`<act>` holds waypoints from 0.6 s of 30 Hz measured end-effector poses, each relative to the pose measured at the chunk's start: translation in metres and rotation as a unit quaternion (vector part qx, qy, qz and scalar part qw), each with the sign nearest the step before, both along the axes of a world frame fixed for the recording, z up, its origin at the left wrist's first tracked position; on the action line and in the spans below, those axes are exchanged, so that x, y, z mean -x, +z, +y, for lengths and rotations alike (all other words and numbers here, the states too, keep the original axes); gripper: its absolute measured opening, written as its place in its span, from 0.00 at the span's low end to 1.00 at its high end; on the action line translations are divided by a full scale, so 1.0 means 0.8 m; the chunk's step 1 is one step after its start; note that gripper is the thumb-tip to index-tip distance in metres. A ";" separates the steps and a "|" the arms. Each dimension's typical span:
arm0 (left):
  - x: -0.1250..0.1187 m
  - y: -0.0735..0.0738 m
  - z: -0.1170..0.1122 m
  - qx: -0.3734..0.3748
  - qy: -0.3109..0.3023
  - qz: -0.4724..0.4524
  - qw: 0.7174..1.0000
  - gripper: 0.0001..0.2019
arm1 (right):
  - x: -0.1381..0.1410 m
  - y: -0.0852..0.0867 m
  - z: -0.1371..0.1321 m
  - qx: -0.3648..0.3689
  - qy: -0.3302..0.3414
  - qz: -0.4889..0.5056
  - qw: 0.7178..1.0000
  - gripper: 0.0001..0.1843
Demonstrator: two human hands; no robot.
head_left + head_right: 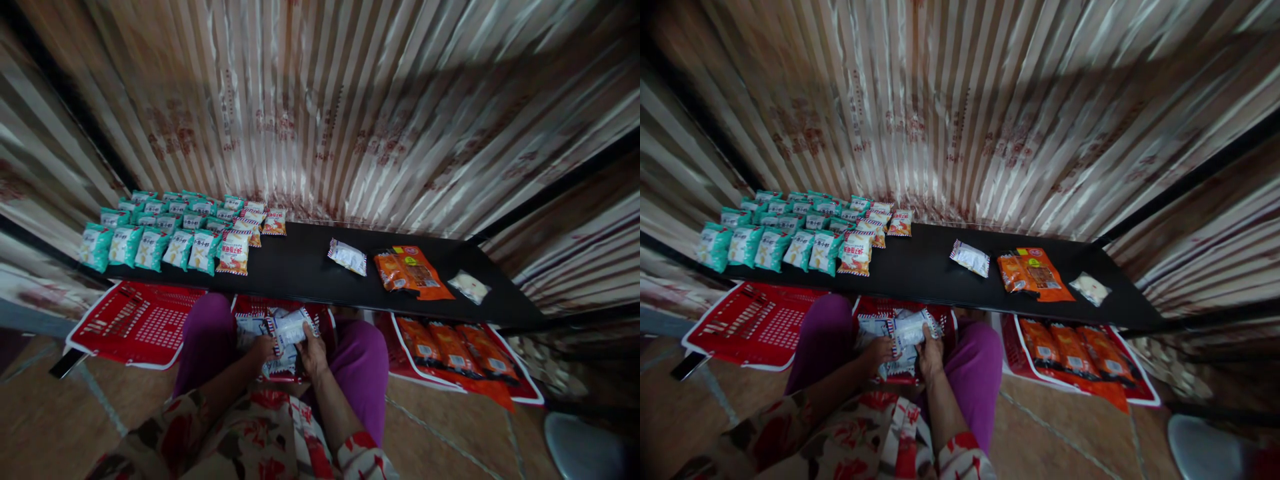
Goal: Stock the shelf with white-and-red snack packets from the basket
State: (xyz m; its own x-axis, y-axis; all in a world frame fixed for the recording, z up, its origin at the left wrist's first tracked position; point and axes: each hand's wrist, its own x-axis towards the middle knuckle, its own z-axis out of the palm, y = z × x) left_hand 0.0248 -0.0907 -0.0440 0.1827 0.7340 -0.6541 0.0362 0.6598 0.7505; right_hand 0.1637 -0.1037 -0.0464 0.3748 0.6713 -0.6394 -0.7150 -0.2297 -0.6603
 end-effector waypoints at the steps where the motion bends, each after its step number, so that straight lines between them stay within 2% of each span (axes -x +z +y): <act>1: 0.000 -0.001 -0.001 0.005 0.001 0.009 1.000 0.08 | 0.001 0.000 -0.001 -0.002 -0.007 0.000 1.000 0.18; 4: -0.004 -0.001 -0.002 0.006 0.009 0.047 0.999 0.07 | 0.002 -0.002 -0.004 0.003 -0.020 -0.012 1.000 0.19; 7: -0.007 0.006 -0.003 -0.031 0.034 0.099 0.994 0.02 | 0.002 -0.004 -0.009 0.012 -0.028 -0.021 0.999 0.20; 10: -0.003 0.020 -0.007 -0.138 0.051 0.166 0.975 0.13 | 0.003 -0.003 -0.012 0.015 -0.019 -0.041 0.999 0.19; 12: 0.001 0.032 -0.011 -0.274 0.005 0.234 0.933 0.19 | 0.004 0.000 -0.014 0.016 -0.018 -0.049 0.999 0.19; 14: 0.004 0.043 -0.018 -0.390 -0.072 0.275 0.876 0.21 | 0.006 0.006 -0.015 0.013 -0.028 -0.044 0.999 0.20; 18: 0.009 0.060 -0.030 -0.511 -0.222 0.265 0.787 0.21 | 0.013 0.021 -0.017 -0.016 -0.040 -0.031 0.999 0.24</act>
State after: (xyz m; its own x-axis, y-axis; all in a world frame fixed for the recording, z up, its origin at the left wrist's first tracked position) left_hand 0.0177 -0.1145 0.0043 0.4708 0.8666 0.1655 0.5790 -0.4450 0.6832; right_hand 0.1536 -0.1172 -0.0299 0.4657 0.6570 -0.5929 -0.6885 -0.1519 -0.7092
